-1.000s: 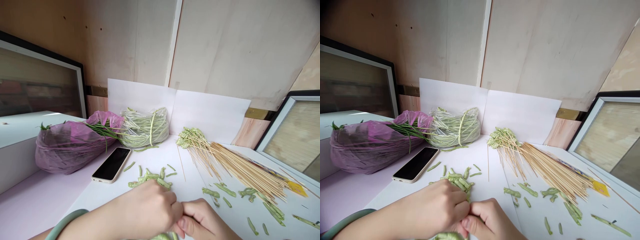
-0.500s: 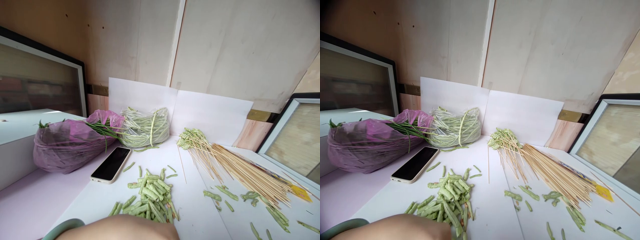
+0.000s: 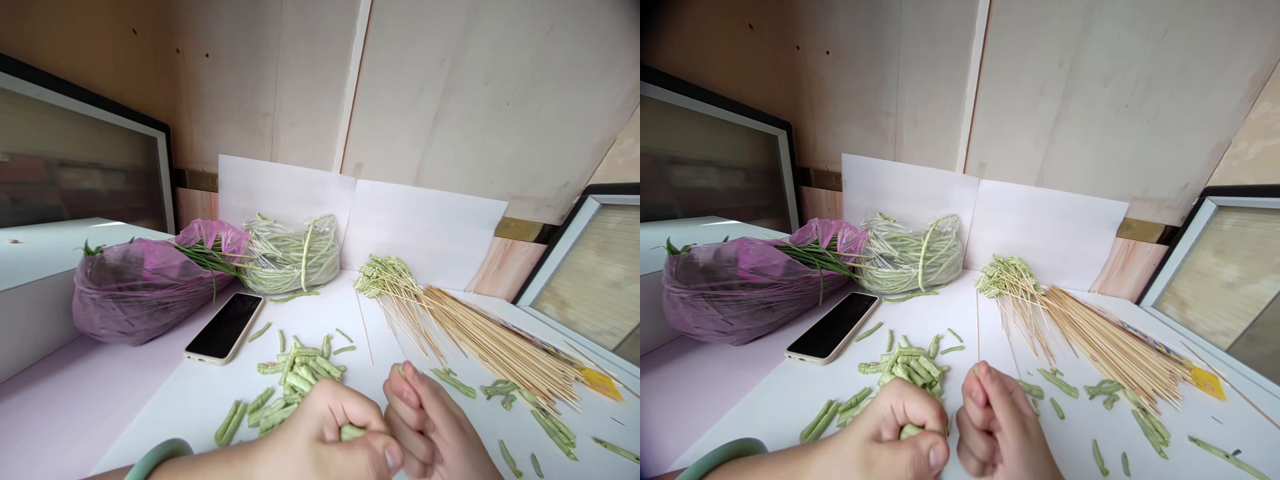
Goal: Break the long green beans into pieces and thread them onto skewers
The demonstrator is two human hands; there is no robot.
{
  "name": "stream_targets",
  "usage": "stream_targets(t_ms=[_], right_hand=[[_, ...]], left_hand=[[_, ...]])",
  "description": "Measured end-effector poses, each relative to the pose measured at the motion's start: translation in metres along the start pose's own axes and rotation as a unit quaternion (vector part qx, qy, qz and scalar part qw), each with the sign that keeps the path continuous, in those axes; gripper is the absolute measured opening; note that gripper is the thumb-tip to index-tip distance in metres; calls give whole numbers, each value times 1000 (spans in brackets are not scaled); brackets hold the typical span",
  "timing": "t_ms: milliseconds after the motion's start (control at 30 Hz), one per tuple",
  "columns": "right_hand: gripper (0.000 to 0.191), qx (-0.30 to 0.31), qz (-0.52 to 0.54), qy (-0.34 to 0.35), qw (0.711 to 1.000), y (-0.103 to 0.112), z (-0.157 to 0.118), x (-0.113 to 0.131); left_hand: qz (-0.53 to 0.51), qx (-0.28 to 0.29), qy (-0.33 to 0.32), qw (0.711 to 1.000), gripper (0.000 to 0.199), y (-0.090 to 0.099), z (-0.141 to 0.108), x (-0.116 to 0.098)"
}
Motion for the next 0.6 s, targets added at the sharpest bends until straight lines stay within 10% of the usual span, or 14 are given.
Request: stream_targets(t_ms=[167,300,467,600], right_hand=[[45,-47,21,55,997,10,13,21],[37,-80,0,104,991,23,18,33],[35,-99,10,112,989,36,25,39],[33,-88,13,119,989,37,26,41]], left_hand=[[180,-39,-120,976,41,19,4,-34],[418,-69,-177,888,16,50,10,-57],[617,5,-72,784,22,78,17,-27],[634,64,-12,771,37,84,13,-5]])
Point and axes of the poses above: each hand's wrist, its own z-axis towards the middle knuckle, its own y-axis out of the back of the hand, x = y × z, the point moved 10 cm from there along z, towards the middle knuckle, and after that the axes turned 11 degrees about -x, right-handed, at the moved point
